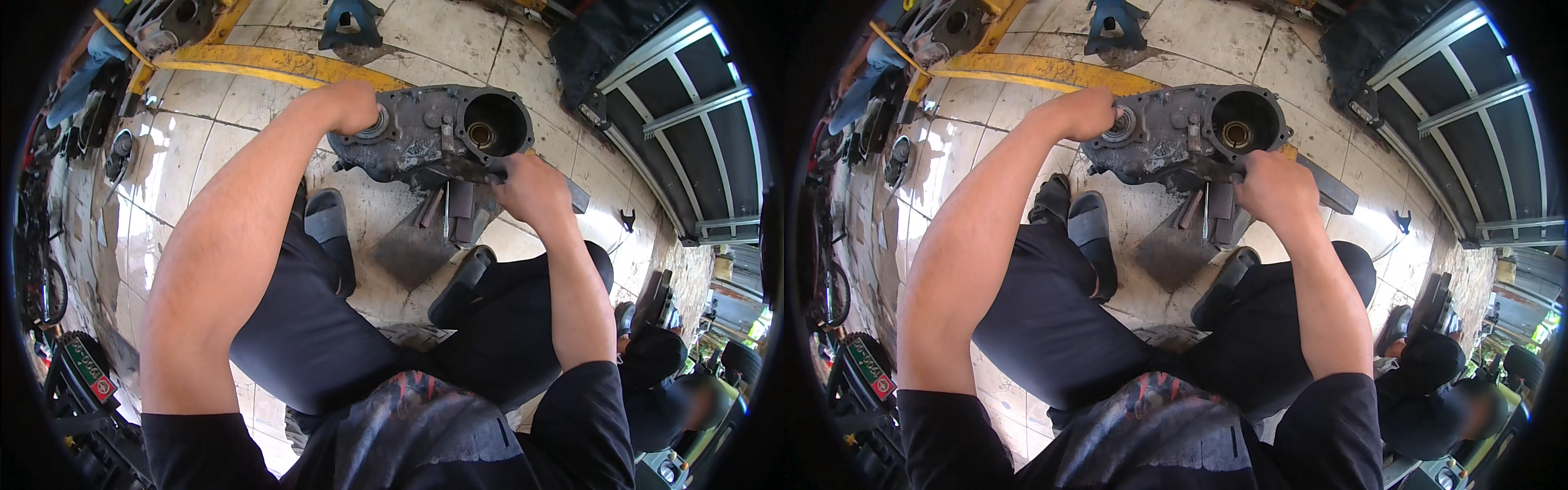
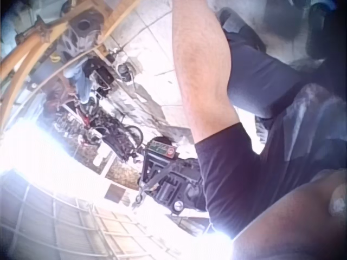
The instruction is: The person sits on the floor and uses a scraper to remove grime and residue from a disassembled engine casing. They repeatedly scrape the surface and wipe the debris with a rag.
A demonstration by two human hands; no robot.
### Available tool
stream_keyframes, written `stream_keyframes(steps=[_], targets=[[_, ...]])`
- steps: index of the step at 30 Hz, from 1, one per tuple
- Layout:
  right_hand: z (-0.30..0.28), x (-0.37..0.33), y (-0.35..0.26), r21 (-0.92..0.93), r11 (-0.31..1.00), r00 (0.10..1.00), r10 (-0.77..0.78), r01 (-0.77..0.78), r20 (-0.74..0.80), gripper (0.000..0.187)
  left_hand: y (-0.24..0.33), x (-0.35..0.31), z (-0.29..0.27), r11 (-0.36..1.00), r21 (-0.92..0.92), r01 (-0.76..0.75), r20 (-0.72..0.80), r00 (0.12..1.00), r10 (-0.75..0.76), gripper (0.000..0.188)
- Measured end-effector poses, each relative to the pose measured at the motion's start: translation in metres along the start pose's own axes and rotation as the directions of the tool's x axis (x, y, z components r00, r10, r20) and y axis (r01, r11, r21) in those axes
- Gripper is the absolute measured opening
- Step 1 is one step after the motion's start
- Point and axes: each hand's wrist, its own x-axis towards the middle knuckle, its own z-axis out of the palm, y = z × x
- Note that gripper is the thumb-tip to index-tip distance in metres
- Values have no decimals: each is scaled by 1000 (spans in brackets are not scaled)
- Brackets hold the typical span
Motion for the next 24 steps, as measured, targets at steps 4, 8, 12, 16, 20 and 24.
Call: stream_keyframes(steps=[4,8,12,16,20,24], targets=[[-11,-5,10,129,989,997,70,-66,-29,22,1,-2,-1,999,-42,30,22,999,-29,45],[1,4,-13,0,1000,997,13,-14,71,25,1,1,0,1000,22,16,18,1000,-17,45],[-15,-1,-6,111,992,998,58,-62,38,23,2,-2,-2,1000,0,24,36,999,-24,44],[-5,2,-19,45,997,998,64,-65,21,21,2,-3,0,1000,14,-12,-27,1000,12,44],[-24,-4,-19,92,992,995,91,-87,-44,20,-2,0,1,999,-21,49,38,998,-48,45],[-9,-1,-26,20,999,999,47,-46,-20,20,1,3,0,1000,2,12,20,1000,-12,46]])
